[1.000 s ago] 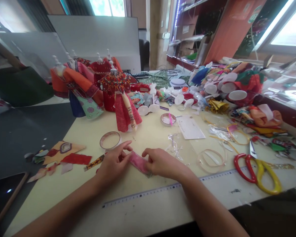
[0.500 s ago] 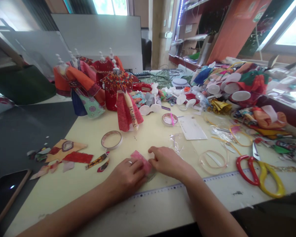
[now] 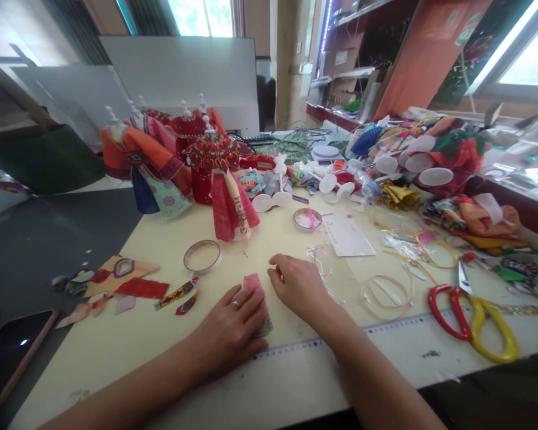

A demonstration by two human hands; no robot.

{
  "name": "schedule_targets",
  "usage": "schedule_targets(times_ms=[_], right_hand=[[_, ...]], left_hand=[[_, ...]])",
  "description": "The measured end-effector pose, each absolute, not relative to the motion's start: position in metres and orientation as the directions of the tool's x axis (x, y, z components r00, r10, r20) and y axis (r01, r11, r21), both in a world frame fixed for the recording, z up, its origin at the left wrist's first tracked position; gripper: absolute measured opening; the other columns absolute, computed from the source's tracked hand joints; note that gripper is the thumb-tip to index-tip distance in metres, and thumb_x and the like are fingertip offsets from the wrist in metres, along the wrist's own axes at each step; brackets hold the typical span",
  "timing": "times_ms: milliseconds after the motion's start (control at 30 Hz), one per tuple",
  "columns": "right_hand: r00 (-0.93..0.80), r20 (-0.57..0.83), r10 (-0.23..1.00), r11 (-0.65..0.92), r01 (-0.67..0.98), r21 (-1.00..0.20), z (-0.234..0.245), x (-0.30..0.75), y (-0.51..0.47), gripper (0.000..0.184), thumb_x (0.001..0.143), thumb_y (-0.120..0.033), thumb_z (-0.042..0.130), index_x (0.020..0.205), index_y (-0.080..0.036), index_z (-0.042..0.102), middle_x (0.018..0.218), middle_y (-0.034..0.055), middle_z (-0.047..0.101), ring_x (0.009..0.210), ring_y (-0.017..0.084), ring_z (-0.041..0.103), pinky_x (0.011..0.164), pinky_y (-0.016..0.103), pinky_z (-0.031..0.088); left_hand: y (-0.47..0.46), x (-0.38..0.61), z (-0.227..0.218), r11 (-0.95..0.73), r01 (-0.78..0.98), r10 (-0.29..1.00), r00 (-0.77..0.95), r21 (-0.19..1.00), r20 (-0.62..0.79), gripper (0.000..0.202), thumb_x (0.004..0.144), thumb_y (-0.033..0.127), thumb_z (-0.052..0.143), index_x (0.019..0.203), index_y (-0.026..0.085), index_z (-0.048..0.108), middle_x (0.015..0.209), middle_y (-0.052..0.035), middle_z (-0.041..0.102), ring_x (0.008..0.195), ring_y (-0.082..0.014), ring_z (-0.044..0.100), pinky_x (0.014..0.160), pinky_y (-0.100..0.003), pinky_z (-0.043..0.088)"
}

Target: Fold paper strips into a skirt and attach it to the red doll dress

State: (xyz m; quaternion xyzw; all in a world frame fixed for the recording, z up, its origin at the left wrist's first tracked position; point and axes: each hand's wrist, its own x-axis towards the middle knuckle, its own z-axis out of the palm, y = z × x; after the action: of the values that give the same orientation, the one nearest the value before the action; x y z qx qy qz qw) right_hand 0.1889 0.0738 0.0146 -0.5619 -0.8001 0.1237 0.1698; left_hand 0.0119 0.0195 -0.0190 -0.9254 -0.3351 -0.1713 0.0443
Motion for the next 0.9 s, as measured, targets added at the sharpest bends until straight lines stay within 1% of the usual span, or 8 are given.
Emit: schedule_targets(times_ms=[133,267,400,500,567,633,767,900], right_hand=[[-0.299,0.187,0.936,0.351,0.842,-0.410,0.012,0.188,0.074,0.019,0.086,-0.025,0.045,0.095,-0.020,0.061,0.077,0.0017,0.066,0.067,0.016,0.060,0.062,0.026,0.038],[-0.321,0.223,0.920,0.389,0.817,-0.425,0.008,0.186,0.076,0.017,0.086,-0.025,0.046,0.093,-0.020,0.061,0.080,0.0013,0.067,0.068,0.017,0.060,0.062,0.027,0.039],[-0.348,0.212,0.913,0.407,0.810,-0.423,0.005,0.187,0.077,0.018,0.086,-0.025,0.045,0.093,-0.020,0.061,0.082,0.0020,0.067,0.070,0.017,0.060,0.063,0.028,0.038],[-0.398,0.195,0.897,0.443,0.788,-0.428,0.008,0.187,0.075,0.018,0.086,-0.022,0.045,0.090,-0.021,0.063,0.084,0.0016,0.068,0.070,0.017,0.060,0.063,0.027,0.038],[-0.471,0.172,0.866,0.495,0.753,-0.433,0.011,0.187,0.073,0.019,0.085,-0.020,0.045,0.087,-0.021,0.064,0.083,0.0009,0.067,0.071,0.015,0.060,0.063,0.026,0.039],[-0.556,0.132,0.821,0.552,0.712,-0.434,0.015,0.186,0.070,0.020,0.085,-0.018,0.045,0.086,-0.021,0.065,0.082,0.0014,0.066,0.071,0.015,0.059,0.063,0.025,0.039],[-0.647,0.054,0.760,0.603,0.673,-0.428,0.018,0.182,0.062,0.021,0.084,-0.016,0.046,0.085,-0.020,0.066,0.076,0.0025,0.064,0.068,0.015,0.056,0.062,0.025,0.038],[-0.672,0.068,0.738,0.623,0.638,-0.453,0.015,0.178,0.057,0.020,0.082,-0.014,0.046,0.080,-0.019,0.066,0.074,0.0033,0.063,0.066,0.015,0.055,0.062,0.026,0.038]], left_hand=[[0.022,0.009,-0.014,-0.784,0.615,0.603,0.724,0.082,0.336,0.028,0.083,0.038,0.054,0.096,0.014,0.060,0.105,-0.0144,0.062,0.103,-0.0283,0.055,0.095,-0.050,0.039],[0.026,0.008,-0.013,-0.815,0.571,0.565,0.746,0.098,0.353,0.025,0.084,0.038,0.052,0.088,0.015,0.062,0.100,-0.0124,0.064,0.099,-0.0261,0.057,0.090,-0.045,0.042],[0.036,-0.004,-0.001,-0.818,0.554,0.553,0.681,0.155,0.480,0.022,0.086,0.031,0.050,0.092,0.015,0.064,0.103,-0.0111,0.067,0.094,-0.0221,0.060,0.092,-0.041,0.041],[0.045,-0.029,0.027,-0.679,0.696,0.683,0.485,0.231,0.546,0.018,0.085,0.029,0.053,0.092,0.019,0.066,0.093,-0.0084,0.069,0.086,-0.0217,0.062,0.083,-0.037,0.044],[0.046,-0.049,0.045,-0.513,0.794,0.811,0.324,0.327,0.487,0.019,0.084,0.032,0.054,0.091,0.019,0.067,0.088,-0.0081,0.069,0.082,-0.0216,0.061,0.075,-0.033,0.044],[0.040,-0.068,0.056,-0.351,0.861,0.902,0.205,0.368,0.381,0.019,0.085,0.033,0.053,0.090,0.021,0.068,0.084,-0.0066,0.069,0.073,-0.0194,0.060,0.066,-0.029,0.042],[0.013,-0.089,0.043,-0.231,0.927,0.944,0.140,0.296,0.300,0.020,0.083,0.035,0.054,0.076,0.020,0.067,0.071,-0.0045,0.064,0.068,-0.0185,0.058,0.060,-0.027,0.039],[-0.004,-0.088,0.012,-0.223,0.937,0.944,0.140,0.268,0.297,0.015,0.079,0.032,0.058,0.081,0.019,0.065,0.081,-0.0059,0.064,0.078,-0.0206,0.058,0.068,-0.030,0.045]])
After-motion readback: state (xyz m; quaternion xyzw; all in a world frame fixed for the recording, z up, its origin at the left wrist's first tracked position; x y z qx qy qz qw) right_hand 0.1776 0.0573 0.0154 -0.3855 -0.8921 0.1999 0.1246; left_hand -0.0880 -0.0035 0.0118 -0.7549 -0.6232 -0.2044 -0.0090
